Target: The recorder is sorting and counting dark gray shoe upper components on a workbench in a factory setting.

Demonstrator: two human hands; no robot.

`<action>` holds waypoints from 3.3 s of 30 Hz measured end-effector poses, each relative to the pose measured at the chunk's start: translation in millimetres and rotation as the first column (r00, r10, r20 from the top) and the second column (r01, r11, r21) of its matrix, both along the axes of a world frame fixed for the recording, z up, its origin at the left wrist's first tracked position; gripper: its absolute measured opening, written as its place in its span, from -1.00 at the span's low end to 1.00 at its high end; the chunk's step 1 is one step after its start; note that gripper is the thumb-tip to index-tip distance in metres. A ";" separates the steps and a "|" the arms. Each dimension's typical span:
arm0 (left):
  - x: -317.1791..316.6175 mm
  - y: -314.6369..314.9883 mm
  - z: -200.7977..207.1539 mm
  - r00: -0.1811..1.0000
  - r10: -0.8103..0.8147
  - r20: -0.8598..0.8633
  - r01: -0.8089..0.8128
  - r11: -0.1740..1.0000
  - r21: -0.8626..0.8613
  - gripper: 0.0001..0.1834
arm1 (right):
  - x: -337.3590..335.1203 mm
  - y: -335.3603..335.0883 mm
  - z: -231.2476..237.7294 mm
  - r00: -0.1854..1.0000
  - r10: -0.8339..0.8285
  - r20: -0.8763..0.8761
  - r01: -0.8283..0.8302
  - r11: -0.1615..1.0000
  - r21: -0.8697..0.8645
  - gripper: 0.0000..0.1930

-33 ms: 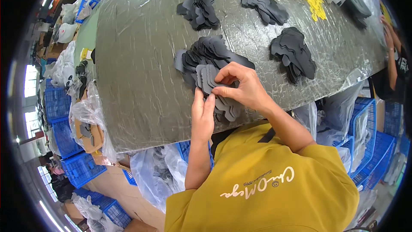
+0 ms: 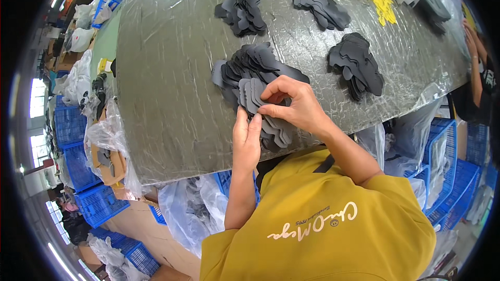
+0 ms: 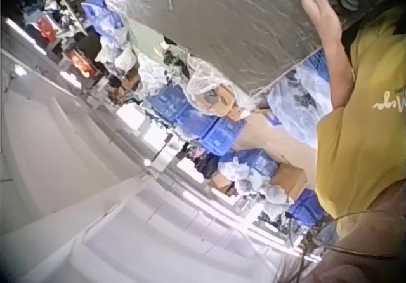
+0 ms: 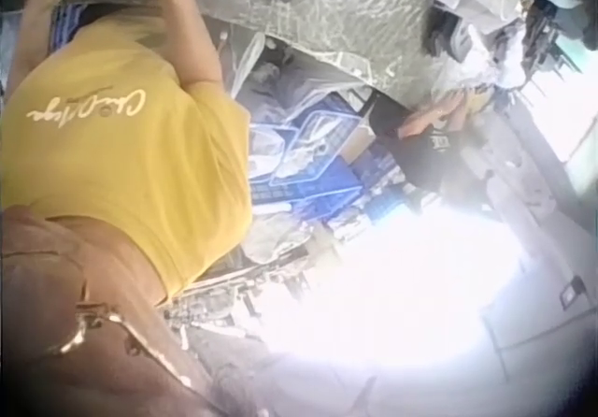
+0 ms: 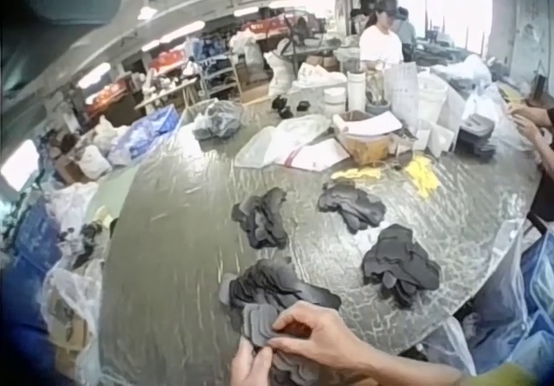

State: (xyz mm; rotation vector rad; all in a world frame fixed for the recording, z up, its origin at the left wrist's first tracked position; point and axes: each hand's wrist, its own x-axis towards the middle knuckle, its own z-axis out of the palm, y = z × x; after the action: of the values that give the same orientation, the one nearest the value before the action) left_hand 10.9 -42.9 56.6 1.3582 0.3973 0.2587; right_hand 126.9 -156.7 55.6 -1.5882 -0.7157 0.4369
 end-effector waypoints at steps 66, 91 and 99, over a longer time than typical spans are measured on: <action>-9.5 -6.2 11.2 0.970 0.026 -0.243 0.104 0.855 0.508 -0.45 | -8.9 -0.3 10.2 0.979 0.123 0.163 -0.112 0.991 -0.076 -0.87; -10.9 -1.3 24.3 0.967 0.058 -0.249 0.078 0.861 0.503 -0.60 | -6.0 -4.6 10.8 0.974 0.110 0.198 -0.104 0.994 -0.040 -0.92; -0.1 -9.3 16.2 0.983 0.184 0.007 -0.166 0.867 0.470 -0.55 | -27.5 6.1 5.5 0.999 -0.016 0.029 0.013 0.996 0.088 -0.75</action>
State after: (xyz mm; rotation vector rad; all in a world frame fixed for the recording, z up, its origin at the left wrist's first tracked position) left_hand 10.8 -52.1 72.9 1.8093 0.5128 0.5059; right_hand 99.3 -150.6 61.1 -1.5195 -0.7364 0.3672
